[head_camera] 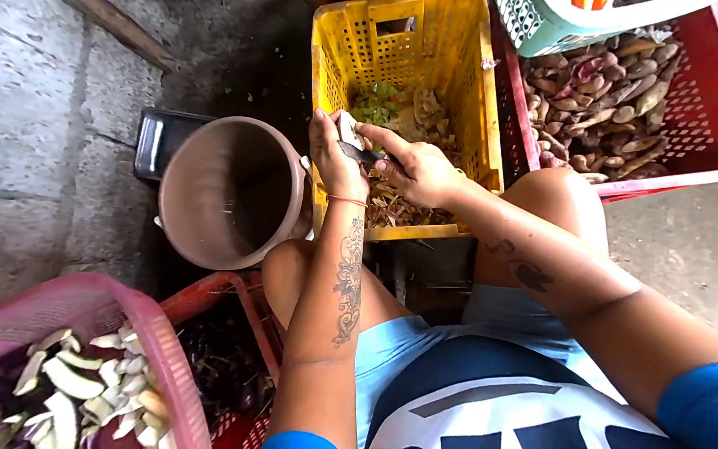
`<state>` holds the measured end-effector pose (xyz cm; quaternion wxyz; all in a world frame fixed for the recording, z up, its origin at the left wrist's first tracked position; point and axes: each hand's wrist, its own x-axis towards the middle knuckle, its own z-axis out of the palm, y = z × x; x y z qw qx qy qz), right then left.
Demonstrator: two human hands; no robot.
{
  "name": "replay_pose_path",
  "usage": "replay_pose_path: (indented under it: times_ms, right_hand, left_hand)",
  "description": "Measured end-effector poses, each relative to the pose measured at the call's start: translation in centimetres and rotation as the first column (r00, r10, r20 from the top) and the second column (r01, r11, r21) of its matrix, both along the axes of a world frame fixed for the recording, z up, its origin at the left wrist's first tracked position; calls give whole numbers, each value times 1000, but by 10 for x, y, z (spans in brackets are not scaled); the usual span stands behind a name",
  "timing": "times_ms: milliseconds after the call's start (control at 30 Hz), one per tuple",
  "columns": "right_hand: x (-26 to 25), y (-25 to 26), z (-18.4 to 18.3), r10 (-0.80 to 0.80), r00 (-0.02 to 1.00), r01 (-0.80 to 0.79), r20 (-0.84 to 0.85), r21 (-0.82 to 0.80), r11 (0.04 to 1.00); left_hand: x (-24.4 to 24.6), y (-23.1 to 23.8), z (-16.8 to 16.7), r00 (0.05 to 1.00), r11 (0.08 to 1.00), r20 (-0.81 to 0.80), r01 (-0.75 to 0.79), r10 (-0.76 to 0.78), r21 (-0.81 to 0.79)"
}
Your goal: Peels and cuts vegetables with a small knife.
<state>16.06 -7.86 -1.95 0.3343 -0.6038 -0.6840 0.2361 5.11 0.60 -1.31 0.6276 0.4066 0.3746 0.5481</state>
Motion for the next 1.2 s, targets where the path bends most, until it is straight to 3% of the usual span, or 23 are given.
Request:
replay_pose_path:
  times_ms: [433,633,1000,1200]
  right_hand:
    - [4,7,-5,-45,995,50,-92,54,997]
    - [11,7,-2,7,985,-13,-173,-31,999]
    - [17,15,-11,17,976,19,-216,162,987]
    - [24,14,-3,47,949,-28,-312,67,997]
  left_hand:
    - [4,-2,-5,1000,995,-7,-6,6,99]
    - [3,-1,-7,999,986,-2,50,-50,160]
    - [-2,-6,-1,986,984,-1,165,-165,67]
    - [-8,-8,2,952,952,5,305,-306,18]
